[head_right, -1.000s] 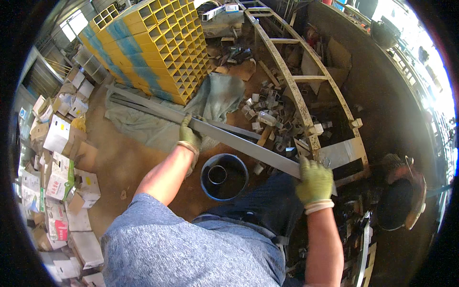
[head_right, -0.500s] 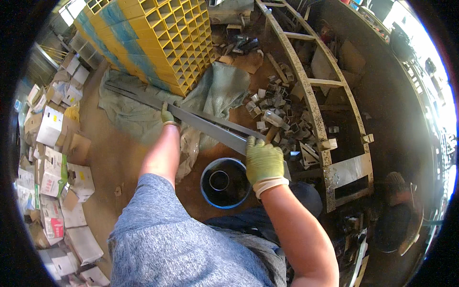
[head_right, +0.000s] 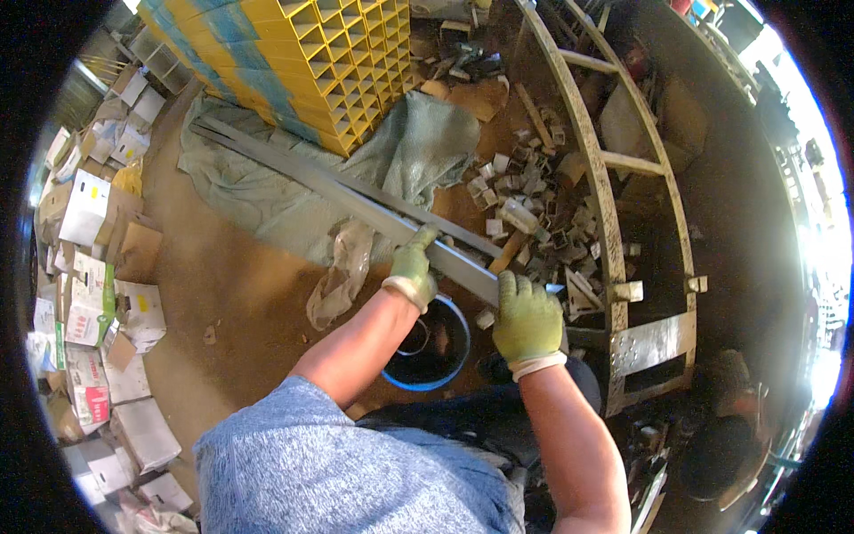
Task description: The person uses a chop saw to cut a long metal bar into shorter pieces. They position the bar, lower the saw blade to cut, then remove the cut piece and repeat the process.
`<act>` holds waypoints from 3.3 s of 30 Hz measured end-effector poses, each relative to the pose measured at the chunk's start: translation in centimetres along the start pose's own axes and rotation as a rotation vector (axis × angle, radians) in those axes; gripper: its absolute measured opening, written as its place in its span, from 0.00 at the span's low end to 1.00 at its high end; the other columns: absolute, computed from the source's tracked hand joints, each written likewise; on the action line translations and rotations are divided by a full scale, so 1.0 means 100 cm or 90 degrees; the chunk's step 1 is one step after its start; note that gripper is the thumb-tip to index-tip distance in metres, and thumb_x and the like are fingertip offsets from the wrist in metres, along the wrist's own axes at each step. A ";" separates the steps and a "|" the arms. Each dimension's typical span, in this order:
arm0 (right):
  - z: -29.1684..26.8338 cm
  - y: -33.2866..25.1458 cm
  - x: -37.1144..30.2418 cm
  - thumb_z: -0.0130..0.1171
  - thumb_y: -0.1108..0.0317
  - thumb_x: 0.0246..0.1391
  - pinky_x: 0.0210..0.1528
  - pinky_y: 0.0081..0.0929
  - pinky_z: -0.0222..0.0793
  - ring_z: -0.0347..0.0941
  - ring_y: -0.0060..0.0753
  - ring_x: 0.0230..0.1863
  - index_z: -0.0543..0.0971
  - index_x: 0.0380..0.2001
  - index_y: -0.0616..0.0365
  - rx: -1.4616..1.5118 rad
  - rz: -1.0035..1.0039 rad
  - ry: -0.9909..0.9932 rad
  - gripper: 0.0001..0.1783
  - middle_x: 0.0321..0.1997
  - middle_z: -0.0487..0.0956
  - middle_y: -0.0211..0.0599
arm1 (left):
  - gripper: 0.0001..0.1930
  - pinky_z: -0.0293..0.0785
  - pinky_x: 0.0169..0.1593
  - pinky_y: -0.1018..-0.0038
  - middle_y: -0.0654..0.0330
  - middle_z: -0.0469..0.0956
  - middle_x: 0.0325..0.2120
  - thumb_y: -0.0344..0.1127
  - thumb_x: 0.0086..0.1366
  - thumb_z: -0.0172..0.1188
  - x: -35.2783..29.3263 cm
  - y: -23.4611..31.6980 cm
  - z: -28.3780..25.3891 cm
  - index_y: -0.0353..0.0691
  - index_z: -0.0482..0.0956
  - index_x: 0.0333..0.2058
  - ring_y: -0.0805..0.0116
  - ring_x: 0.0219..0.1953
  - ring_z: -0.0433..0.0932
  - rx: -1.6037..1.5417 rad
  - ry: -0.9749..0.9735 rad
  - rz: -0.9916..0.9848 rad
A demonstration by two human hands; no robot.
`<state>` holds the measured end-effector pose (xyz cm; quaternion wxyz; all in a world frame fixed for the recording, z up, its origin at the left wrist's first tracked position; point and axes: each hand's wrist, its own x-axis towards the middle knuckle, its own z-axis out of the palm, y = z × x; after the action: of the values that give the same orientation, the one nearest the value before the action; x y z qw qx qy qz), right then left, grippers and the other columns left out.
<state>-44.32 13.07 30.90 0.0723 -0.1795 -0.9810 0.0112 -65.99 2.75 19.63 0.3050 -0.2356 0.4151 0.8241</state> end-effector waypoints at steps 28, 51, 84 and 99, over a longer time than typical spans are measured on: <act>-0.082 0.048 -0.210 0.65 0.87 0.66 0.78 0.43 0.81 0.89 0.52 0.72 0.90 0.64 0.68 0.484 0.399 0.319 0.24 0.69 0.91 0.57 | 0.30 0.81 0.68 0.59 0.47 0.86 0.73 0.50 0.86 0.63 0.281 -0.032 -0.108 0.40 0.83 0.77 0.53 0.69 0.87 0.754 -0.063 0.040; -0.052 0.180 -0.752 0.72 0.48 0.81 0.82 0.51 0.73 0.76 0.51 0.83 0.71 0.87 0.52 0.929 0.999 1.391 0.41 0.88 0.76 0.43 | 0.18 0.90 0.67 0.60 0.48 0.93 0.63 0.26 0.85 0.69 -0.414 -0.297 0.143 0.34 0.87 0.69 0.56 0.62 0.93 0.547 -1.368 0.331; -0.044 0.187 -0.764 0.87 0.36 0.65 0.28 0.27 0.64 0.74 0.23 0.25 0.90 0.40 0.41 0.827 1.063 1.411 0.24 0.29 0.86 0.21 | 0.49 0.85 0.69 0.47 0.45 0.82 0.72 0.59 0.69 0.83 -0.609 -0.544 0.128 0.39 0.73 0.79 0.38 0.70 0.84 0.827 -1.894 0.721; -0.060 0.163 -0.662 0.73 0.41 0.78 0.76 0.45 0.80 0.87 0.61 0.73 0.88 0.71 0.58 0.564 0.978 0.610 0.35 0.68 0.91 0.60 | 0.39 0.87 0.67 0.48 0.42 0.90 0.63 0.43 0.64 0.77 -0.448 -0.495 0.257 0.43 0.83 0.74 0.36 0.62 0.89 1.141 -1.754 0.806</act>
<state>23.55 4.86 26.91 0.4926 -0.7059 -0.3743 0.3450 -3.41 33.52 35.58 -0.0880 -0.9765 -0.1820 0.0747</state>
